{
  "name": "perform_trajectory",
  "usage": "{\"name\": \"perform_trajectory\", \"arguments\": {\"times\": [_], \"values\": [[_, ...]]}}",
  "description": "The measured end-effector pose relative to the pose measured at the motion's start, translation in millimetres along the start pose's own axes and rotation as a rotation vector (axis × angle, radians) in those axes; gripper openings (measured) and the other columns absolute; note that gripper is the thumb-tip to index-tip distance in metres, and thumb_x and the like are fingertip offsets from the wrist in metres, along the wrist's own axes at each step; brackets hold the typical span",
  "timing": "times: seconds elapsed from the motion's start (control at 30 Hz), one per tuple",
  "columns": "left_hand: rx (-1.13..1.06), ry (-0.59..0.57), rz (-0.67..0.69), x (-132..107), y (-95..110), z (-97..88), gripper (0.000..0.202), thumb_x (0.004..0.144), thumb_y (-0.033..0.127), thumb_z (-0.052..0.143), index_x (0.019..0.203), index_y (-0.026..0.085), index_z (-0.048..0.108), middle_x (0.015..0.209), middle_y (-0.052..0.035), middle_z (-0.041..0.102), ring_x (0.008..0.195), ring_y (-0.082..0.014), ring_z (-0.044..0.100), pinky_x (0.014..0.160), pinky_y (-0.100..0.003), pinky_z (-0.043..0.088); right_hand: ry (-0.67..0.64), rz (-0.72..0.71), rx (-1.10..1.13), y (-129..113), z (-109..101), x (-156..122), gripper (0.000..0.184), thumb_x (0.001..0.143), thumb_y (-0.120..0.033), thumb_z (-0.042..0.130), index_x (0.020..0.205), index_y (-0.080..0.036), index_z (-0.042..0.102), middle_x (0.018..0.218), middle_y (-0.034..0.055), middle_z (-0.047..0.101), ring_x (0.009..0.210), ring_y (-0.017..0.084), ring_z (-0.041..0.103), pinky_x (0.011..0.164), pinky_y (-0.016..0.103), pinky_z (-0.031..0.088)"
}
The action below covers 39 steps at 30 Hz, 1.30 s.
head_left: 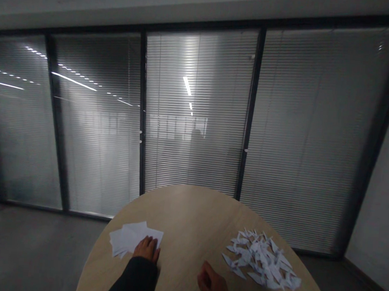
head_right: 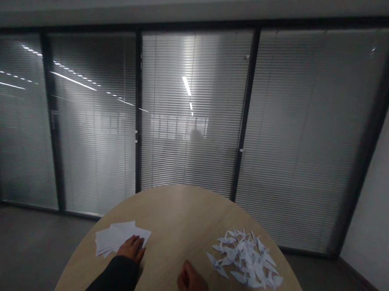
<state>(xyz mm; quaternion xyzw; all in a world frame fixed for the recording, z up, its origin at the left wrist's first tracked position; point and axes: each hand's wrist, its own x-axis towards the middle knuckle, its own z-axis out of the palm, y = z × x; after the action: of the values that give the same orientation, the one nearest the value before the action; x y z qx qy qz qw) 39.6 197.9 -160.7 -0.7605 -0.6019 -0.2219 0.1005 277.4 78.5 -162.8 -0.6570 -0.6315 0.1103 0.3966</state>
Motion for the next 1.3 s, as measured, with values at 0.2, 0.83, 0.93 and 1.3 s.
{"name": "perform_trajectory", "arguments": {"times": [0.2,0.83,0.93,1.3], "values": [[0.009,-0.055,-0.022,0.8,1.7,-4.0,0.042,0.084,0.028,0.041,0.118,0.017,0.062,0.125,-0.0105,0.055,0.121,-0.0258,0.046,0.098,-0.037,0.038,-0.02,-0.051,0.005,-5.6,-6.7,-0.6,0.02,0.078,-0.034,0.038,0.069,-0.017,0.046,0.065,0.0007,0.051,0.062,0.013,0.049,0.061,0.023,0.034],[0.004,-0.101,-0.018,1.4,1.8,-9.4,0.043,0.083,0.029,0.041,0.12,0.017,0.06,0.126,-0.0101,0.054,0.122,-0.0249,0.045,0.099,-0.036,0.037,0.161,-0.171,0.047,-1.6,-1.5,-0.6,0.021,0.077,-0.031,0.05,0.062,-0.017,0.051,0.065,0.0013,0.05,0.062,0.012,0.048,0.061,0.021,0.036],[0.019,-0.085,-0.009,2.5,0.4,-5.2,0.043,0.083,0.029,0.041,0.119,0.017,0.061,0.125,-0.0101,0.055,0.12,-0.0249,0.046,0.098,-0.035,0.038,0.129,-0.154,0.065,-3.3,-4.0,-1.2,0.023,0.078,-0.033,0.049,0.062,-0.016,0.051,0.066,0.0016,0.05,0.062,0.012,0.048,0.061,0.022,0.036],[0.027,-0.067,-0.01,2.9,0.1,-2.8,0.042,0.084,0.03,0.041,0.118,0.018,0.062,0.125,-0.0093,0.056,0.12,-0.0245,0.047,0.099,-0.034,0.038,0.155,-0.114,0.096,-13.9,-11.6,-3.1,0.028,0.077,-0.038,0.049,0.059,-0.017,0.049,0.063,0.0011,0.05,0.06,0.012,0.047,0.059,0.021,0.037]]}}
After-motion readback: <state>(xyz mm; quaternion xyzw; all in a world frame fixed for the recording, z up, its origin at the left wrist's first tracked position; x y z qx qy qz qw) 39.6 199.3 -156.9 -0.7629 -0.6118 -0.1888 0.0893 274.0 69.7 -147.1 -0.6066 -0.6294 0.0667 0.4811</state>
